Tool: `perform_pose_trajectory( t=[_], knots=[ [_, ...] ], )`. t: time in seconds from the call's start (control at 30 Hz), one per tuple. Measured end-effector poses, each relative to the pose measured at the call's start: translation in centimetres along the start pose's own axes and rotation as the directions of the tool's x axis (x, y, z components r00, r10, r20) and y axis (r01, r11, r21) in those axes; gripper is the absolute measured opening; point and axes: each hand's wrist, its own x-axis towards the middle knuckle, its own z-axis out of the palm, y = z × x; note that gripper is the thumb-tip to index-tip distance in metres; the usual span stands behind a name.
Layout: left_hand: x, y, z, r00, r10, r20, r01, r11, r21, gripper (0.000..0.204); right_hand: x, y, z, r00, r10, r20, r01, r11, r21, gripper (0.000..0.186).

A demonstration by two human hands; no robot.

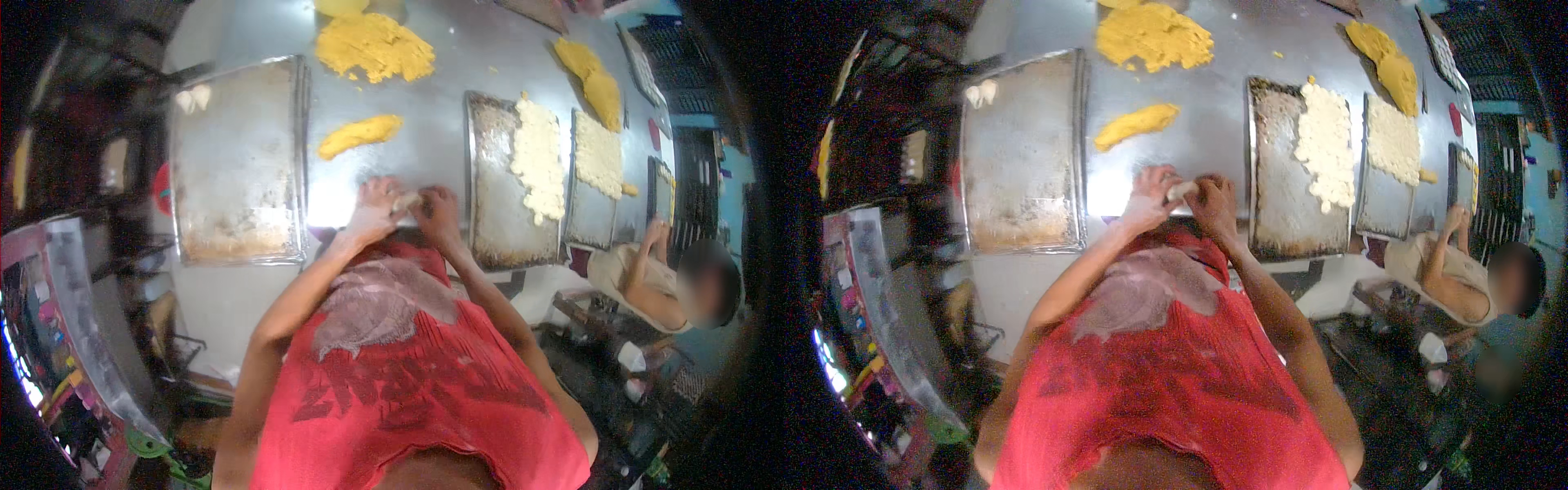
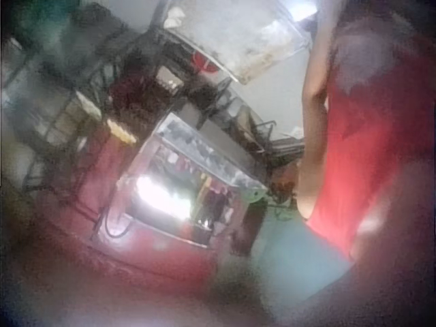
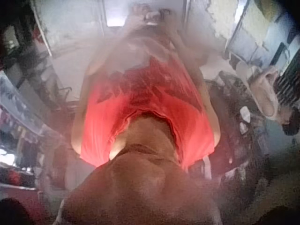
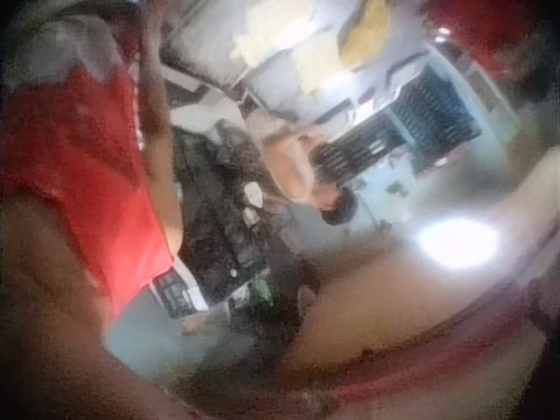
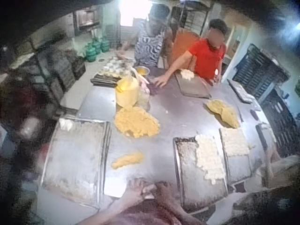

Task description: Brushing dough pieces with egg wash and manually shaping filled pastries on a bakery production table.

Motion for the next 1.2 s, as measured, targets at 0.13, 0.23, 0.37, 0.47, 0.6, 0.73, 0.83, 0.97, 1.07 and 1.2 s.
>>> perform_pose_trajectory(
  t=[0.13,0.23,0.37,0.47,0.6,0.73,0.83,0.97,1.07,1.2],
  knots=[
    [0.1,-1.1,-2.2,0.881,-0.292,0.372,0.45,0.761,-0.468,0.028,-0.2,-1.0,2.5,0.948,0.141,0.287,-0.312,0.6,0.737,0.04],
    [-3.3,-3.2,-5.7,0.777,-0.484,0.402,0.626,0.532,-0.571,0.032,2.4,-6.7,1.9,0.804,0.151,0.575,-0.593,0.164,0.788,0.044],
    [-9.1,-6.2,-11.3,0.676,-0.737,0.016,0.347,0.299,-0.889,0.038,9.7,-18.9,0.0,0.947,-0.057,0.316,-0.219,0.604,0.766,0.045],
    [-11.8,-7.5,-17.9,0.53,-0.829,-0.178,0.301,0.381,-0.874,0.038,16.5,-28.9,-3.2,0.982,-0.187,0.035,0.077,0.561,0.824,0.032],
    [-15.1,-11.3,-20.2,0.398,-0.89,-0.222,0.322,0.362,-0.875,0.036,27.4,-34.7,3.7,0.974,-0.206,-0.094,0.199,0.581,0.789,0.032],
    [-15.0,-9.8,-20.8,0.426,-0.891,-0.16,0.395,0.342,-0.852,0.034,32.0,-27.5,16.1,0.872,-0.377,-0.313,0.467,0.834,0.295,0.026],
    [-12.0,-9.8,-19.5,0.465,-0.879,-0.103,0.409,0.317,-0.856,0.032,23.5,-24.1,15.3,0.91,-0.319,-0.267,0.412,0.78,0.472,0.026],
    [-9.5,-8.1,-15.7,0.558,-0.83,0.001,0.425,0.285,-0.859,0.03,8.6,-17.1,10.4,0.878,-0.453,0.157,0.242,0.701,0.671,0.02],
    [-6.6,-7.1,-12.5,0.649,-0.754,0.101,0.439,0.263,-0.859,0.03,2.6,-9.8,5.2,0.877,-0.2,0.438,0.047,0.941,0.336,0.022],
    [-2.2,-3.9,-10.6,0.736,-0.647,0.197,0.525,0.362,-0.771,0.034,-1.4,3.3,-2.3,0.925,0.367,0.099,-0.377,0.918,0.12,0.021]
  ],
)
